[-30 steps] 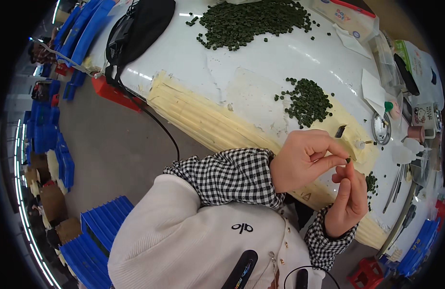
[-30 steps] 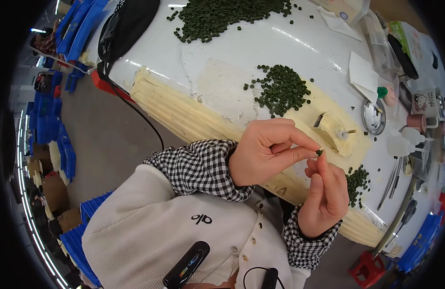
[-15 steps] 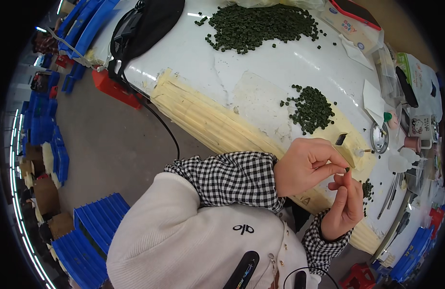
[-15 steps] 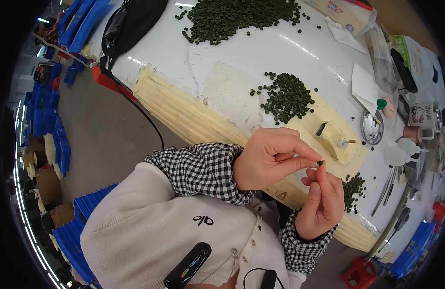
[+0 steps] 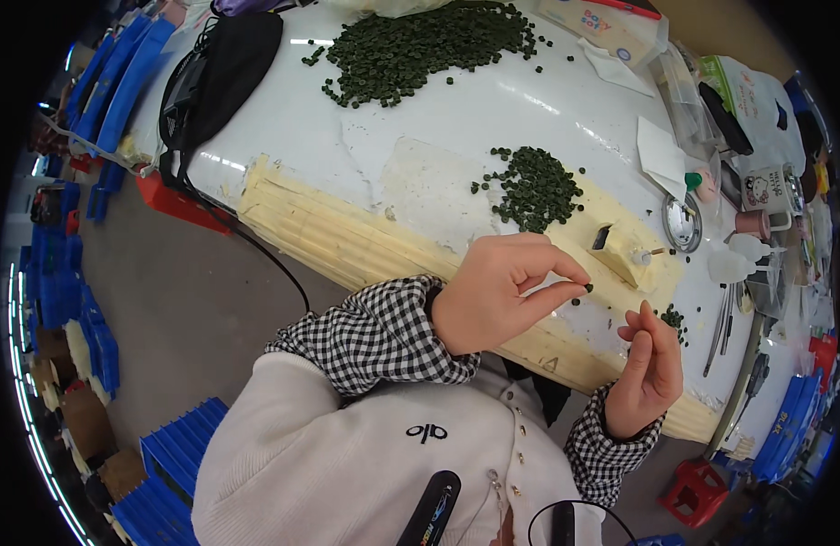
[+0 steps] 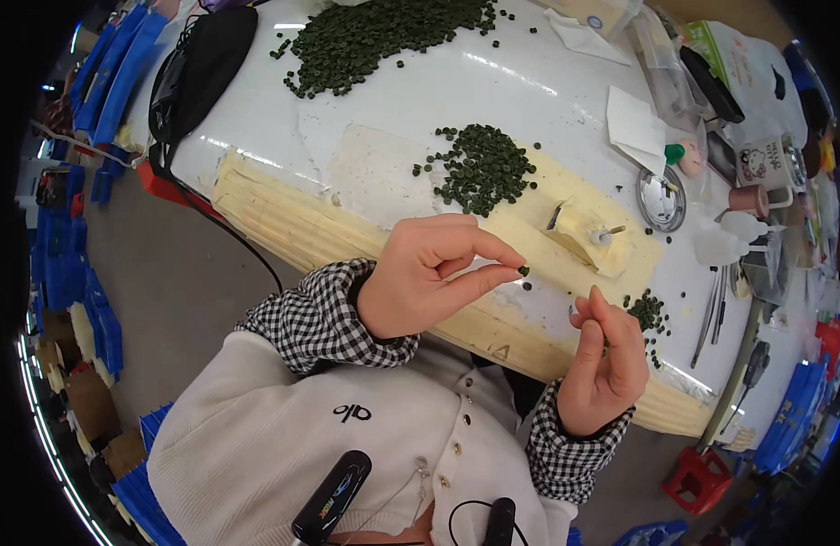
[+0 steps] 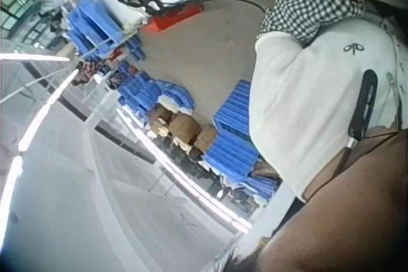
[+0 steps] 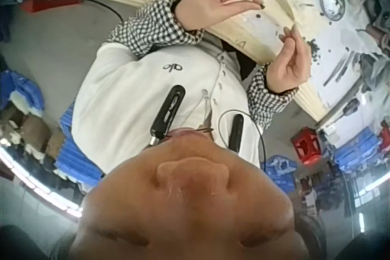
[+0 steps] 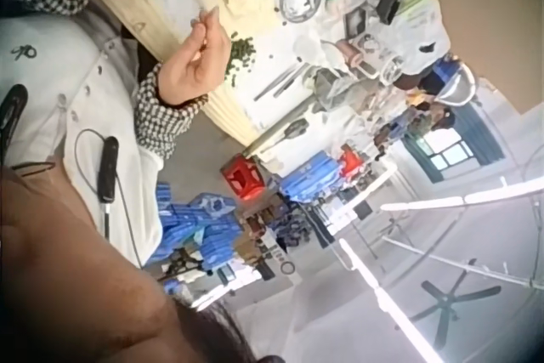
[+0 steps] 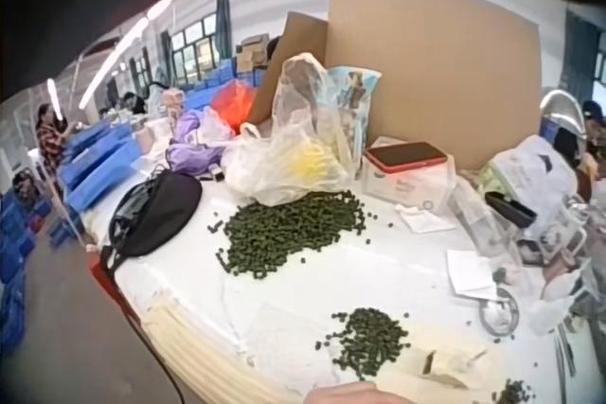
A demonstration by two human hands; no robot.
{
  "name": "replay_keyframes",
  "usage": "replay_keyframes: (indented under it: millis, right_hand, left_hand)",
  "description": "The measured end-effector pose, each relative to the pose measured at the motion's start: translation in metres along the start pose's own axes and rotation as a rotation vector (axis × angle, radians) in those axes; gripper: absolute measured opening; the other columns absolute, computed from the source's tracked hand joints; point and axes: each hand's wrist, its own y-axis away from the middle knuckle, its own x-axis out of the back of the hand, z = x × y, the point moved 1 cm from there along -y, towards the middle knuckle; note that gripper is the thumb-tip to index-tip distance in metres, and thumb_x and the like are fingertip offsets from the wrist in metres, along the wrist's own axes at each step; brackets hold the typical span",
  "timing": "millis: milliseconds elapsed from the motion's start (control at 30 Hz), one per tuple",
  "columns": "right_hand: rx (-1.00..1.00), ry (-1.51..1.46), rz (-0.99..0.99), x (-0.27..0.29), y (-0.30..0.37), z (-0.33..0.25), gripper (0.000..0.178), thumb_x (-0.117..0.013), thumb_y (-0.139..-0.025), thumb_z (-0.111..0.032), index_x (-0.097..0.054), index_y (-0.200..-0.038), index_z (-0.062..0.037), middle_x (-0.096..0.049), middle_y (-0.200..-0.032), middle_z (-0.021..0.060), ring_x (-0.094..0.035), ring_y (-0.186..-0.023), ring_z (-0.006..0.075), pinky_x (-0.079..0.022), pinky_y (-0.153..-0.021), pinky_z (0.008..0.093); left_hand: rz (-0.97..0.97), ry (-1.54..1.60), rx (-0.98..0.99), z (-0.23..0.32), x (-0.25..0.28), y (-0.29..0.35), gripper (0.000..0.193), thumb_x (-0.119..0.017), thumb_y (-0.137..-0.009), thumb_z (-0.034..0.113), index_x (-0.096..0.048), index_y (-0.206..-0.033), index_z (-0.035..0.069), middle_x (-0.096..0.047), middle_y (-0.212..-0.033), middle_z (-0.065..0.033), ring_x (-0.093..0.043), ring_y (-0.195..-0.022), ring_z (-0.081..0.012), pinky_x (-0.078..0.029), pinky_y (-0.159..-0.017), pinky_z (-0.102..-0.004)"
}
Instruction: Assembling small green plastic components onto a white toy base on a workbench.
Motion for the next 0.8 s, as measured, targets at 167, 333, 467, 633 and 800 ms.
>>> replay_keyframes:
  millis: [167, 333, 467, 633, 800]
  right_hand:
    - [0.107, 0.305, 0.025, 0.012, -0.009, 0.003, 0.018, -0.059, -0.085, 0.008, -0.066, -0.101, 0.0053, -0.065, -0.087, 0.0142, -0.06, -0.076, 0.0213, -0.048, -0.072, 0.0297]
    - [0.154, 0.52, -0.029, 0.022, -0.005, 0.006, 0.018, -0.064, -0.081, 0.006, -0.066, -0.098, 0.0032, -0.062, -0.086, 0.0128, -0.057, -0.079, 0.0254, -0.046, -0.071, 0.0336]
    - [0.176, 0.622, -0.094, 0.026, 0.001, 0.015, 0.019, -0.067, -0.079, 0.002, -0.066, -0.098, 0.0016, -0.06, -0.087, 0.0117, -0.054, -0.081, 0.0275, -0.043, -0.072, 0.0364]
    - [0.162, 0.631, -0.065, 0.028, 0.006, 0.018, 0.019, -0.069, -0.077, 0.0, -0.067, -0.096, -0.0005, -0.06, -0.085, 0.0107, -0.054, -0.081, 0.0274, -0.044, -0.072, 0.0366]
    - [0.171, 0.619, -0.04, 0.03, 0.006, 0.018, 0.017, -0.07, -0.076, 0.0, -0.068, -0.093, -0.0015, -0.06, -0.083, 0.0096, -0.054, -0.079, 0.0268, -0.044, -0.071, 0.0369]
  left_hand:
    - [-0.047, -0.158, -0.069, -0.004, 0.007, 0.003, 0.015, -0.073, -0.078, 0.001, -0.071, -0.092, 0.004, -0.041, -0.057, -0.0013, -0.037, -0.05, -0.0106, -0.03, -0.047, -0.0259]
    - [-0.106, -0.423, -0.116, -0.005, 0.003, 0.006, 0.008, -0.07, -0.082, 0.007, -0.068, -0.089, 0.005, -0.059, -0.072, -0.0062, -0.058, -0.058, -0.0188, -0.046, -0.051, -0.0288]
    - [-0.106, -0.463, -0.124, -0.006, 0.003, 0.005, 0.008, -0.07, -0.082, 0.008, -0.067, -0.089, 0.005, -0.062, -0.076, -0.007, -0.061, -0.06, -0.0209, -0.048, -0.053, -0.0294]
    - [-0.065, -0.192, -0.043, 0.003, 0.009, 0.0, 0.012, -0.073, -0.078, 0.002, -0.069, -0.089, 0.003, -0.044, -0.059, -0.0015, -0.039, -0.049, -0.0113, -0.031, -0.047, -0.0255]
    - [-0.062, 0.046, 0.143, 0.007, 0.01, 0.0, 0.018, -0.073, -0.075, -0.004, -0.072, -0.093, 0.001, -0.032, -0.059, 0.0063, -0.031, -0.055, -0.0048, -0.027, -0.053, -0.0225]
